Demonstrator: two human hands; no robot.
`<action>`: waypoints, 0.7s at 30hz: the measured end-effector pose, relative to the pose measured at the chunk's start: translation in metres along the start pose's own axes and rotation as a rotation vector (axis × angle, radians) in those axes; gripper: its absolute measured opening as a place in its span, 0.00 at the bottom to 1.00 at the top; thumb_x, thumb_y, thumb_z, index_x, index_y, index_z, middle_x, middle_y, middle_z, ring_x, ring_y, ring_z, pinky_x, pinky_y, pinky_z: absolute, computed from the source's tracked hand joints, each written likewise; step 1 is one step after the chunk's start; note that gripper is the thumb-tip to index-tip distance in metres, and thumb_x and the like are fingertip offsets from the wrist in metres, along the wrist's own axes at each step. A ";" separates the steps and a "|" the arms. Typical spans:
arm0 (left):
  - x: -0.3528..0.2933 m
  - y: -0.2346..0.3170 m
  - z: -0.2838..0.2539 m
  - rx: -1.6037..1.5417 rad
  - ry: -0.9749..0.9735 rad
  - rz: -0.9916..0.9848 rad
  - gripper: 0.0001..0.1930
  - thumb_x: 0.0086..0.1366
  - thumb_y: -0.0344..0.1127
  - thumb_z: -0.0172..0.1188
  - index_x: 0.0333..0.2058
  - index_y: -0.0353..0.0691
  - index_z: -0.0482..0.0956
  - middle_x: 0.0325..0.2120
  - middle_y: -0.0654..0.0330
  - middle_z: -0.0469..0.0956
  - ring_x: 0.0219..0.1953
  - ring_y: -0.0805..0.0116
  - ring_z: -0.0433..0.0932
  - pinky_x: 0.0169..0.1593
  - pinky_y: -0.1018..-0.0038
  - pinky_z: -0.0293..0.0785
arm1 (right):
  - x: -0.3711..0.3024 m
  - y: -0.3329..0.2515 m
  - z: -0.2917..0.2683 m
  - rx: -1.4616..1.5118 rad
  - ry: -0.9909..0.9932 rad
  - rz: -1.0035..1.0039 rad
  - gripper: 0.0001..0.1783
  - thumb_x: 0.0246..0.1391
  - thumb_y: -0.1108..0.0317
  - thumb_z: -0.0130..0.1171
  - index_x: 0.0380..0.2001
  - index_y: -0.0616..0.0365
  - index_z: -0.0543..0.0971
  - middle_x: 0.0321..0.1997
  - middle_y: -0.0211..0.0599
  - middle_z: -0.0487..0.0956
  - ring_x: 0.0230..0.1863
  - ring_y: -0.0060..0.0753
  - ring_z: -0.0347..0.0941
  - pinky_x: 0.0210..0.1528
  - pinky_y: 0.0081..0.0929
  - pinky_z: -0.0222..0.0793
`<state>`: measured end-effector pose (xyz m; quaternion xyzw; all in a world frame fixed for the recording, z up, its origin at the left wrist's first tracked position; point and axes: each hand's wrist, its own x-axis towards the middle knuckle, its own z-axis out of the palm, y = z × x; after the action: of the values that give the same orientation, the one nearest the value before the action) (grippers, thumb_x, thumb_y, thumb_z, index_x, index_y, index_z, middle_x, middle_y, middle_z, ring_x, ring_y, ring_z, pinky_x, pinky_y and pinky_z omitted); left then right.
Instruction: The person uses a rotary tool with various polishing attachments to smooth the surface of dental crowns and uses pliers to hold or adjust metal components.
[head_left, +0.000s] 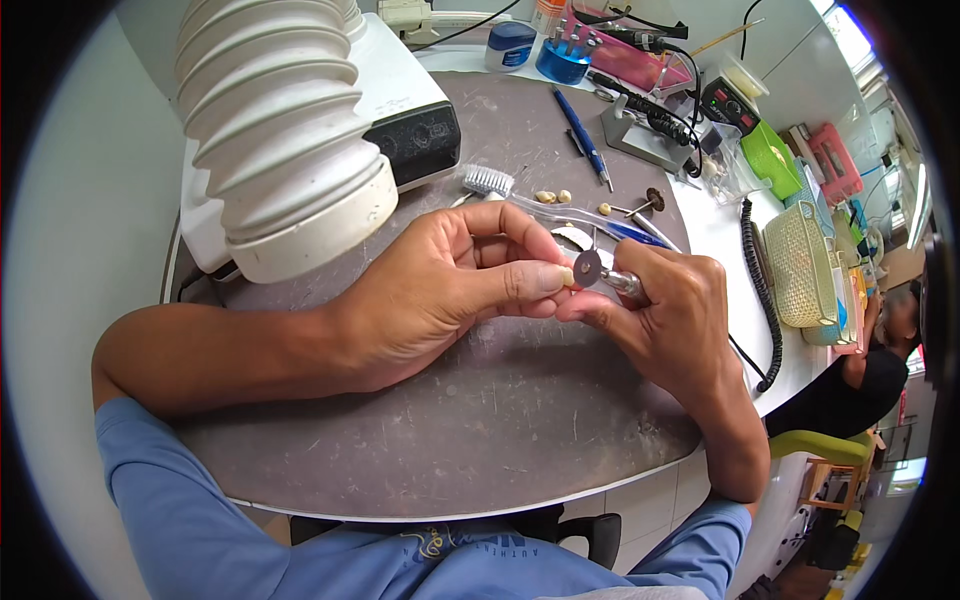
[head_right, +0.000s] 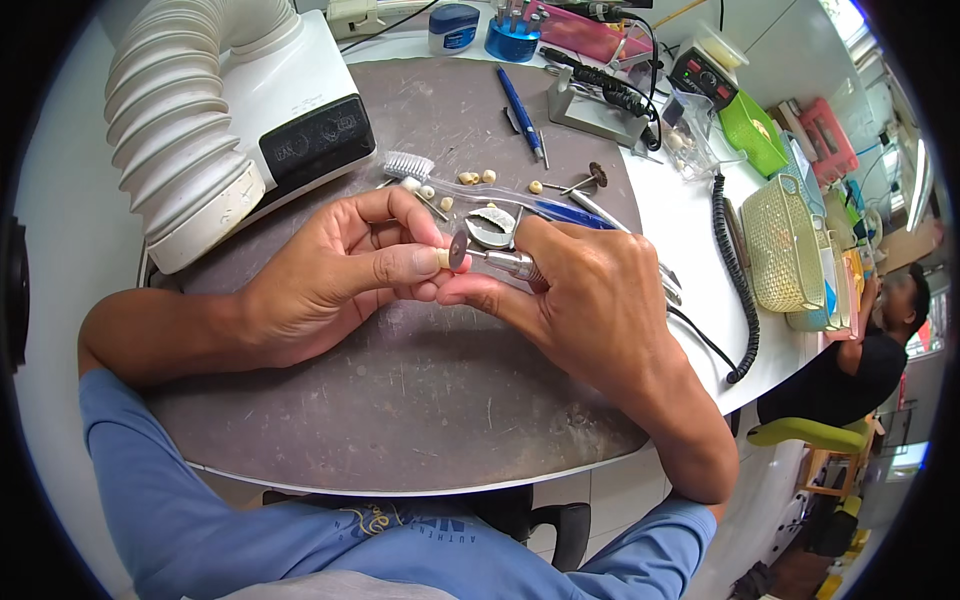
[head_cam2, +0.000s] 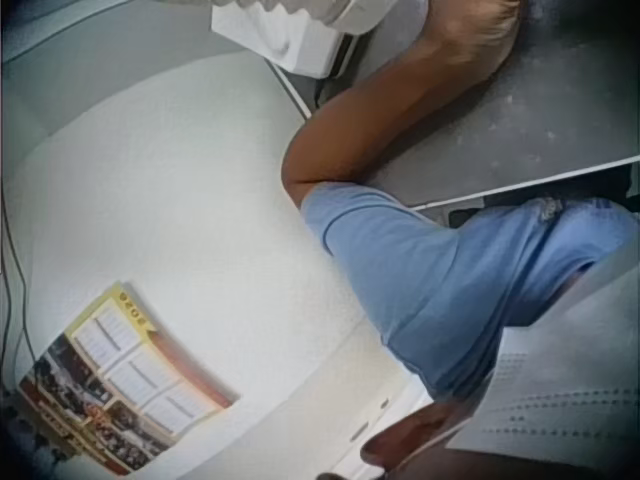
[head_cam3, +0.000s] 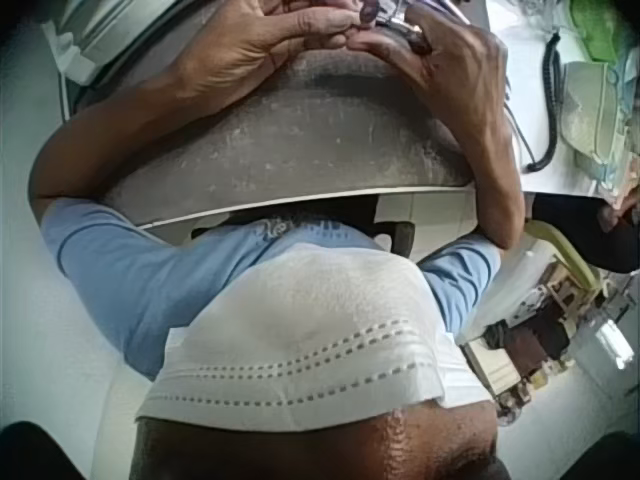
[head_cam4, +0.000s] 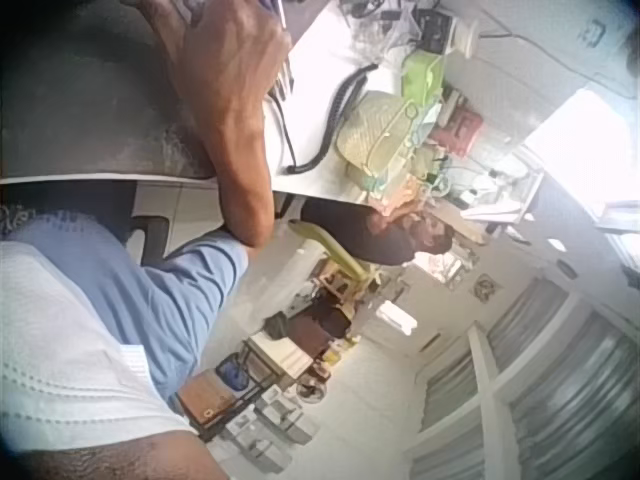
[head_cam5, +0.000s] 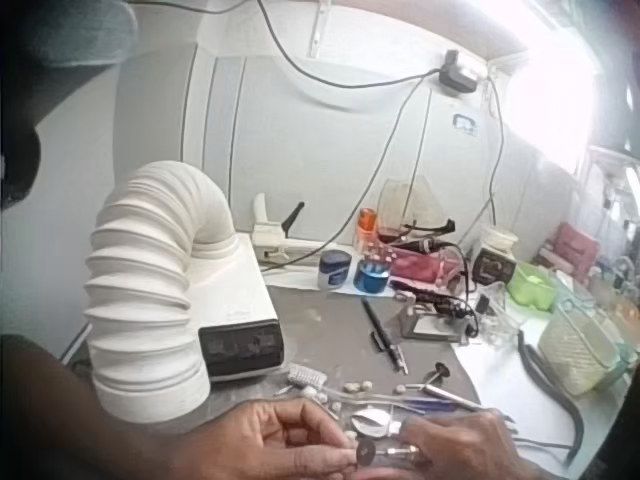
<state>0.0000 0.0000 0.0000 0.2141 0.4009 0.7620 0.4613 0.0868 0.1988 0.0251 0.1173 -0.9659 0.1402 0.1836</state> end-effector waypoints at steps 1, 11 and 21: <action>0.000 0.000 0.000 -0.005 -0.005 0.004 0.08 0.63 0.29 0.60 0.39 0.37 0.72 0.38 0.60 0.76 0.40 0.76 0.77 0.48 0.80 0.75 | 0.000 0.000 0.000 -0.001 -0.002 -0.001 0.33 0.40 0.39 0.66 0.11 0.56 0.65 0.09 0.34 0.65 0.09 0.33 0.61 0.14 0.31 0.57; -0.001 0.000 0.001 -0.008 0.013 -0.004 0.08 0.63 0.29 0.60 0.38 0.37 0.72 0.37 0.61 0.75 0.40 0.76 0.77 0.48 0.79 0.75 | 0.000 -0.002 -0.002 0.025 -0.044 0.019 0.31 0.41 0.41 0.67 0.11 0.56 0.68 0.09 0.35 0.67 0.10 0.31 0.63 0.14 0.30 0.57; -0.001 0.001 0.001 -0.025 0.010 0.001 0.08 0.63 0.29 0.60 0.38 0.37 0.72 0.37 0.60 0.75 0.39 0.76 0.76 0.48 0.79 0.75 | 0.000 -0.003 -0.003 0.000 -0.039 0.006 0.30 0.41 0.42 0.67 0.12 0.57 0.68 0.10 0.35 0.68 0.10 0.32 0.64 0.14 0.31 0.57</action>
<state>0.0003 -0.0006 0.0011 0.2044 0.3936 0.7683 0.4616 0.0882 0.1970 0.0281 0.1171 -0.9696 0.1384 0.1645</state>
